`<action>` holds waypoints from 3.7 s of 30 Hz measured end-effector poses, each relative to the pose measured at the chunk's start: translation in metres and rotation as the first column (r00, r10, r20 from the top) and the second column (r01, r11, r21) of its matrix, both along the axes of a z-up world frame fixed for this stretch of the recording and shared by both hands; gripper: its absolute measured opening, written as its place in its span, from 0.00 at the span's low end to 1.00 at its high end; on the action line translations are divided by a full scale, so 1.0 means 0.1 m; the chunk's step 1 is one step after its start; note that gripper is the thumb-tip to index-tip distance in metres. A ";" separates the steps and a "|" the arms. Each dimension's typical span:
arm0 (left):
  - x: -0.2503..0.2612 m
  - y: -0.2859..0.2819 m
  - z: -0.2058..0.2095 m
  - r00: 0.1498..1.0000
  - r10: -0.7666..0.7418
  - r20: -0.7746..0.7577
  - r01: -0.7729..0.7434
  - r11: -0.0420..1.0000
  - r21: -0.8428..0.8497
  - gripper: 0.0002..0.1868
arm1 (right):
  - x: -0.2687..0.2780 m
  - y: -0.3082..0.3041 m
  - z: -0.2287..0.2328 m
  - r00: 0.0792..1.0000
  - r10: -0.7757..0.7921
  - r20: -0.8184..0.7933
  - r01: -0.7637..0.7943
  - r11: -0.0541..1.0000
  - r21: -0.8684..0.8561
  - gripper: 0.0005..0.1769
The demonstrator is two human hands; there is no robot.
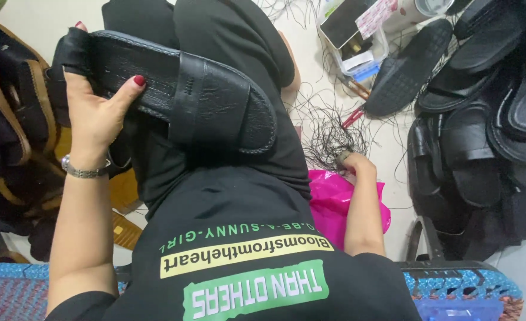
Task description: Hand-stitching the upper strap of a black sandal to its sole using a needle and thread.
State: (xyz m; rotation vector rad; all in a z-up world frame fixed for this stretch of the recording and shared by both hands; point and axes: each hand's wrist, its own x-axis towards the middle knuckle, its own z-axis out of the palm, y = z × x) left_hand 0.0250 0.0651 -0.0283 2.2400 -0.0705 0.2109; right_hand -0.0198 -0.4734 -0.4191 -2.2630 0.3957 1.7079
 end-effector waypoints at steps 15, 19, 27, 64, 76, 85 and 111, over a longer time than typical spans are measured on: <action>-0.24 0.19 -0.30 0.854 0.409 -0.320 -0.482 0.392 -0.784 0.05 | 0.73 1.15 2.23 0.503 -0.670 0.546 0.063 0.659 0.749 0.14; -0.25 0.22 -0.32 0.879 0.371 -0.300 -0.447 0.421 -0.790 0.09 | 0.93 1.92 2.92 0.522 -0.765 0.376 0.059 0.473 0.879 0.16; -0.30 0.27 -0.23 0.941 0.169 -0.293 -0.337 0.390 -0.857 0.19 | 0.99 2.15 3.26 0.680 -0.679 0.275 0.024 0.395 0.918 0.19; 0.04 0.25 -0.21 0.840 0.290 -0.460 -0.506 0.723 -0.470 0.06 | 0.31 0.17 -0.05 0.745 0.128 0.655 -0.026 0.986 -0.164 0.15; 0.08 0.20 -0.14 0.848 0.272 -0.456 -0.513 0.641 -0.571 0.07 | 0.54 0.56 -0.73 0.750 -0.042 0.660 0.080 0.996 -0.027 0.12; -0.06 0.19 -0.10 0.783 0.329 -0.529 -0.617 0.521 -0.590 0.06 | 0.69 0.66 -0.47 0.767 0.170 0.619 -0.003 0.965 -0.261 0.24; -0.52 0.17 0.44 0.483 0.421 -0.768 0.050 0.862 0.504 0.34 | 0.79 0.13 0.88 0.017 -0.987 0.162 0.534 0.146 0.833 0.16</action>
